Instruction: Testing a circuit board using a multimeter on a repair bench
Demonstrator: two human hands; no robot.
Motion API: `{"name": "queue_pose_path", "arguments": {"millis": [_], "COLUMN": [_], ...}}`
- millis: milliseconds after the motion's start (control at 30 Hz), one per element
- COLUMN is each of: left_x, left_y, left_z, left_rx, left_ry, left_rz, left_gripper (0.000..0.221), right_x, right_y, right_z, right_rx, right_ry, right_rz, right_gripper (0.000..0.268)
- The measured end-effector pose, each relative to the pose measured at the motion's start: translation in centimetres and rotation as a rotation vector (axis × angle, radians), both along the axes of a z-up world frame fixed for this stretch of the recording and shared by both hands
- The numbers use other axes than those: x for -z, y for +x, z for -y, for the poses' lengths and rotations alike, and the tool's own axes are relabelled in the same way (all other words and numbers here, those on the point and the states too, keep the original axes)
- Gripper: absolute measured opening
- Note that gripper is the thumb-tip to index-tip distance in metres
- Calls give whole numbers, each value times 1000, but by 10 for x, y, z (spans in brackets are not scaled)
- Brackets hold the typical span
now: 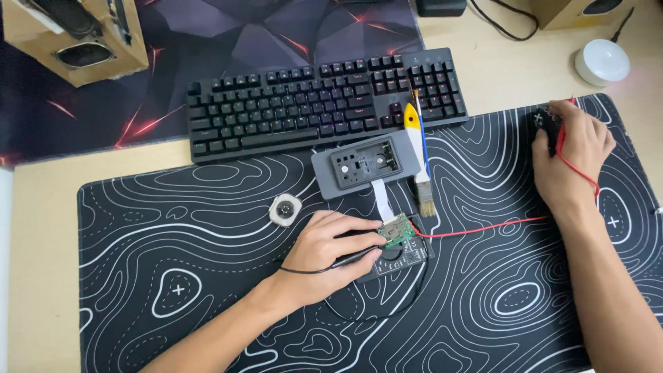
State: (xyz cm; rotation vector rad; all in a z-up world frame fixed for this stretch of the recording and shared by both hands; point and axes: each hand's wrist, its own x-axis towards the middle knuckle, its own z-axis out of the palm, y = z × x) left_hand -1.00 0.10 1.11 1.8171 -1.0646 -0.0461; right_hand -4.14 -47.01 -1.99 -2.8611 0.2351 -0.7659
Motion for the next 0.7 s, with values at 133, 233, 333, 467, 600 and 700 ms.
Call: {"name": "queue_pose_path", "arguments": {"millis": [133,233,333,467,600,700], "left_x": [4,7,10,10,6,0], "left_y": [-1,-1,-2,-2,-4,-4], "left_z": [0,1,1,1,0,2], "left_rx": [-23,-32,-36,-27,-21,-49], "left_ry": [-12,4,1,16,-3,0], "left_rz": [20,-2,22,-11,3,32], "left_gripper": [14,15,14,17,17,13], "right_x": [-2,-9,-17,-24,-19,-12], "right_y": [1,0,-9,-25,-34,-44], "right_z": [-3,-7,-19,-59,-120,-147], "right_rx": [6,14,-11,-367,-631,-578], "right_ry": [-29,-29,-57,127,500,869], "right_rz": [-15,16,140,122,-95,-266], "right_gripper": [47,54,53,29,34,31]}}
